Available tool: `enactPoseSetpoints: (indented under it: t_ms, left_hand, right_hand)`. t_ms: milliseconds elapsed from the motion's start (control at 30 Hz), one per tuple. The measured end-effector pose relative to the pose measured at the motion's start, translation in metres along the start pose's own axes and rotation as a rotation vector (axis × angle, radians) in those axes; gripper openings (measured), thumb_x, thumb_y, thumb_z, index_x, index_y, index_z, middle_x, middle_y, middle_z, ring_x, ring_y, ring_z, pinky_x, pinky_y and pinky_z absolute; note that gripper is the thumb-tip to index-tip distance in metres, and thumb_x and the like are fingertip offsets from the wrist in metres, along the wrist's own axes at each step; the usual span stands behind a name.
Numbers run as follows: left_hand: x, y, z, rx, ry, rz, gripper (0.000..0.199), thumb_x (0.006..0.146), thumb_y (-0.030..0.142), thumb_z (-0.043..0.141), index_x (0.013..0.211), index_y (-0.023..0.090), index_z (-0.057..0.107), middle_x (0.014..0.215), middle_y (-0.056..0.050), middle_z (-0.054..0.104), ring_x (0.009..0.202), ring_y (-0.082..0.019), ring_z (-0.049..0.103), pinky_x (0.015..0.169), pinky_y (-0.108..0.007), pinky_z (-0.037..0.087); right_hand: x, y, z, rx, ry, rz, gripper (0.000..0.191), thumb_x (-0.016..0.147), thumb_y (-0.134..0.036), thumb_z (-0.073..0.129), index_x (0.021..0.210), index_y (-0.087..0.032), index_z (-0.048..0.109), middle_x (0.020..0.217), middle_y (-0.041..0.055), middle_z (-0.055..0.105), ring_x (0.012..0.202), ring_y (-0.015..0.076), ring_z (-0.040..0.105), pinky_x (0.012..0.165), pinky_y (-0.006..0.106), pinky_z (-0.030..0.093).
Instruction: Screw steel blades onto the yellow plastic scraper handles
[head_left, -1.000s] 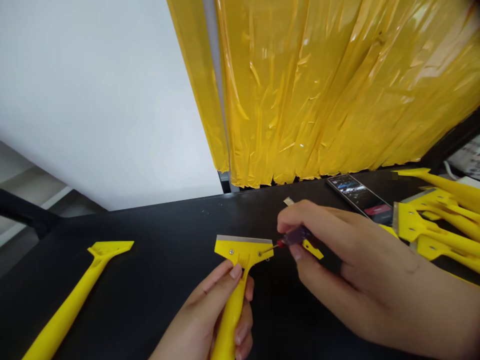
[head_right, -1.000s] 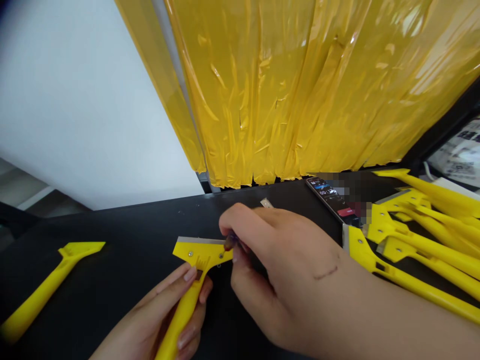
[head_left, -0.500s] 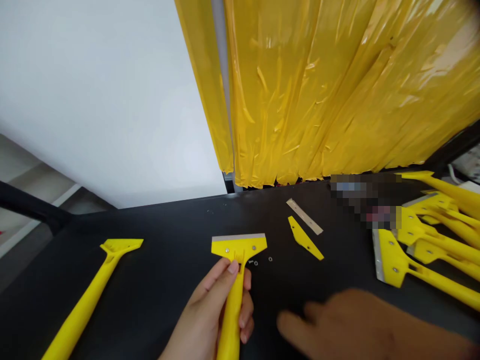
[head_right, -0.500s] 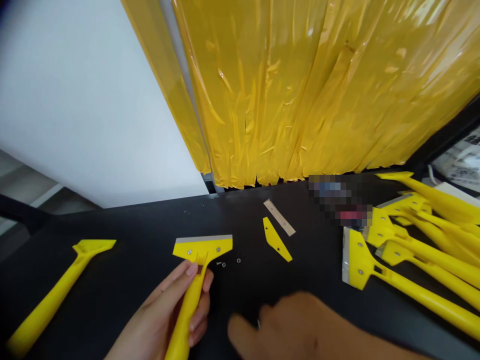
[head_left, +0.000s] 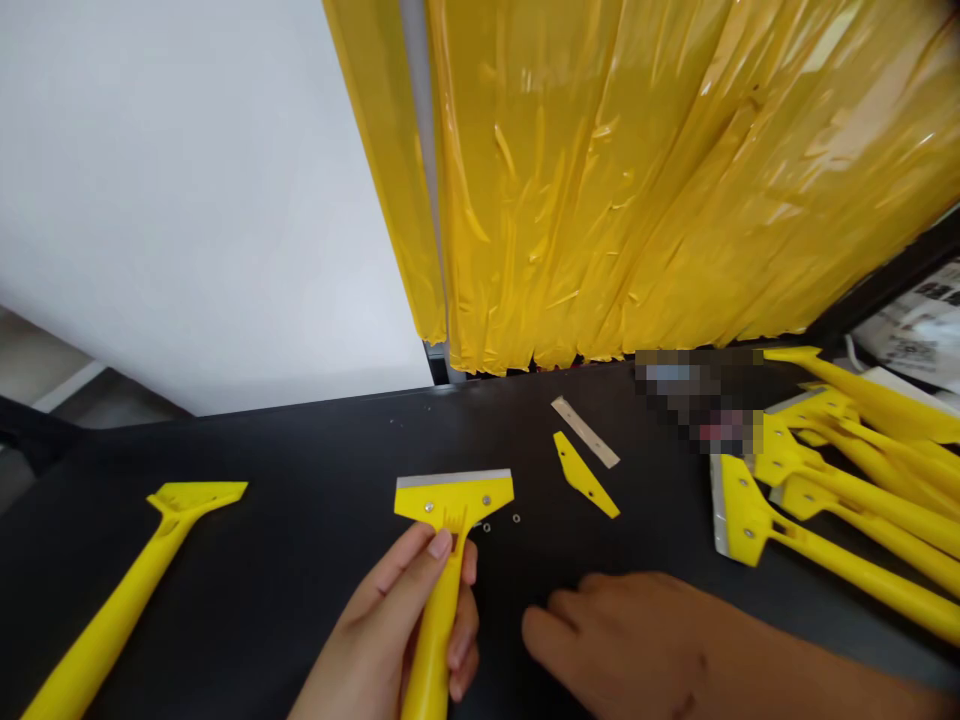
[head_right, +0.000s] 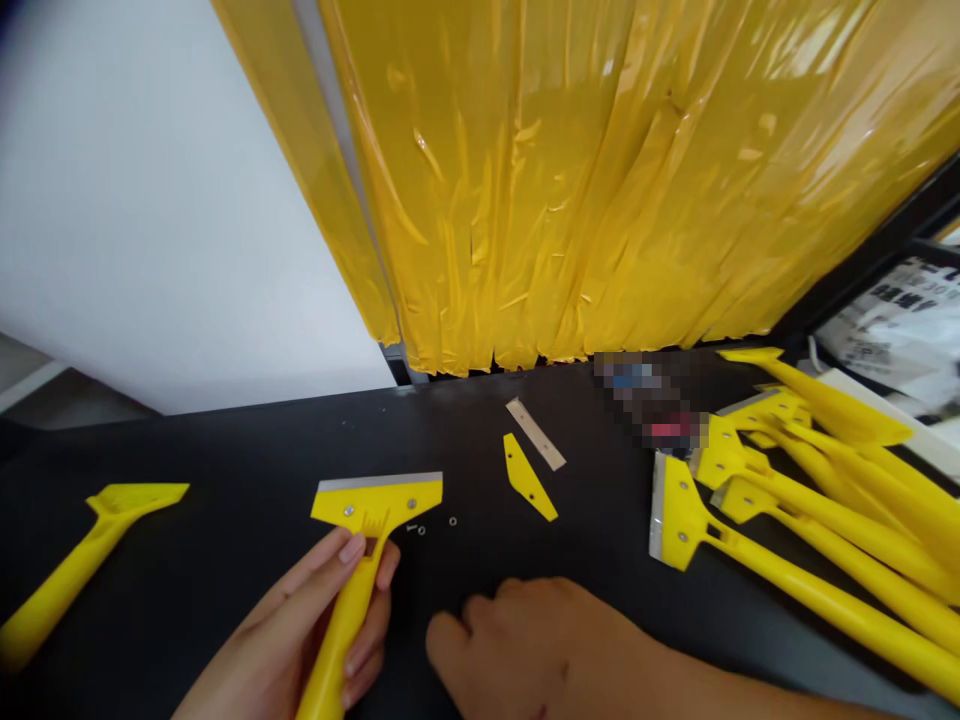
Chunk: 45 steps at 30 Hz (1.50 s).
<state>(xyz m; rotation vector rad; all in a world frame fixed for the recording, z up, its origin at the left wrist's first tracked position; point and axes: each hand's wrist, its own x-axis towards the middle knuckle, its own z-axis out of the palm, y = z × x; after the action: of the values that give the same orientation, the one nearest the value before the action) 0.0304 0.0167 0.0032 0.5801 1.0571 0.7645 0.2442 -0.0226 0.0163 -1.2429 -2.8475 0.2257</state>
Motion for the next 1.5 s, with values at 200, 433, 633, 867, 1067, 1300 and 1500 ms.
enactPoseSetpoints:
  t_ms: [200,433,633,867,1067,1300,1500]
  left_hand:
    - [0.002,0.000,-0.001,-0.029,-0.008,0.005,0.028,0.100,0.043,0.062,0.088,0.019,0.069,0.064,0.001,0.054,0.051,-0.010,0.039,0.048,-0.022,0.040]
    - [0.005,-0.004,-0.006,-0.037,-0.063,0.021,0.032,0.101,0.045,0.060,0.086,0.018,0.070,0.060,0.001,0.054,0.047,-0.010,0.044,0.048,-0.023,0.039]
    - [0.009,-0.003,-0.008,-0.081,-0.045,0.024,0.030,0.100,0.045,0.063,0.088,0.018,0.069,0.075,-0.001,0.061,0.051,-0.009,0.040,0.048,-0.023,0.039]
    - [0.003,-0.001,-0.002,-0.057,-0.025,0.036,0.027,0.101,0.043,0.061,0.092,0.018,0.066,0.075,0.000,0.057,0.054,-0.010,0.039,0.050,-0.023,0.039]
    - [0.000,0.004,0.003,-0.061,-0.016,0.032,0.024,0.102,0.039,0.058,0.090,0.018,0.064,0.083,0.000,0.057,0.055,-0.009,0.041,0.050,-0.024,0.041]
    - [0.002,0.001,0.002,-0.068,-0.029,0.063,0.024,0.101,0.039,0.060,0.093,0.018,0.066,0.088,-0.002,0.059,0.057,-0.009,0.043,0.050,-0.024,0.042]
    - [0.002,-0.001,-0.001,-0.052,-0.053,0.043,0.028,0.102,0.041,0.058,0.090,0.018,0.067,0.078,-0.001,0.058,0.055,-0.009,0.042,0.051,-0.024,0.042]
  right_hand:
    - [-0.021,0.015,0.005,-0.172,0.259,0.056,0.024,0.075,-0.003,0.057,0.091,-0.019,0.066,0.093,0.0085,0.080,0.069,0.0240,0.073,0.055,0.036,0.050]
    - [0.017,0.015,-0.030,0.179,0.142,0.131,0.024,0.088,-0.005,0.061,0.105,-0.022,0.061,0.083,-0.0022,0.074,0.064,0.0173,0.071,0.057,0.030,0.047]
    - [0.033,0.027,-0.035,0.566,0.282,0.210,0.016,0.098,-0.009,0.053,0.096,-0.025,0.055,0.086,-0.0056,0.063,0.072,0.0106,0.058,0.065,0.023,0.043]
    - [0.031,0.040,-0.027,0.553,0.407,0.310,0.023,0.094,-0.008,0.052,0.101,-0.028,0.061,0.088,-0.0052,0.066,0.080,0.0123,0.062,0.075,0.026,0.047]
    - [0.026,0.048,-0.032,0.522,0.339,0.424,0.019,0.095,-0.018,0.055,0.096,-0.029,0.070,0.078,-0.0035,0.070,0.068,0.0155,0.065,0.060,0.027,0.048]
    - [0.027,0.036,-0.044,0.835,0.456,0.220,0.021,0.102,-0.023,0.058,0.119,-0.032,0.067,0.106,-0.0015,0.075,0.100,0.0147,0.070,0.087,0.025,0.056]
    - [0.030,0.039,-0.045,1.028,0.571,0.379,0.022,0.098,-0.039,0.070,0.086,-0.024,0.060,0.067,-0.0064,0.065,0.053,0.0078,0.054,0.048,0.018,0.042]
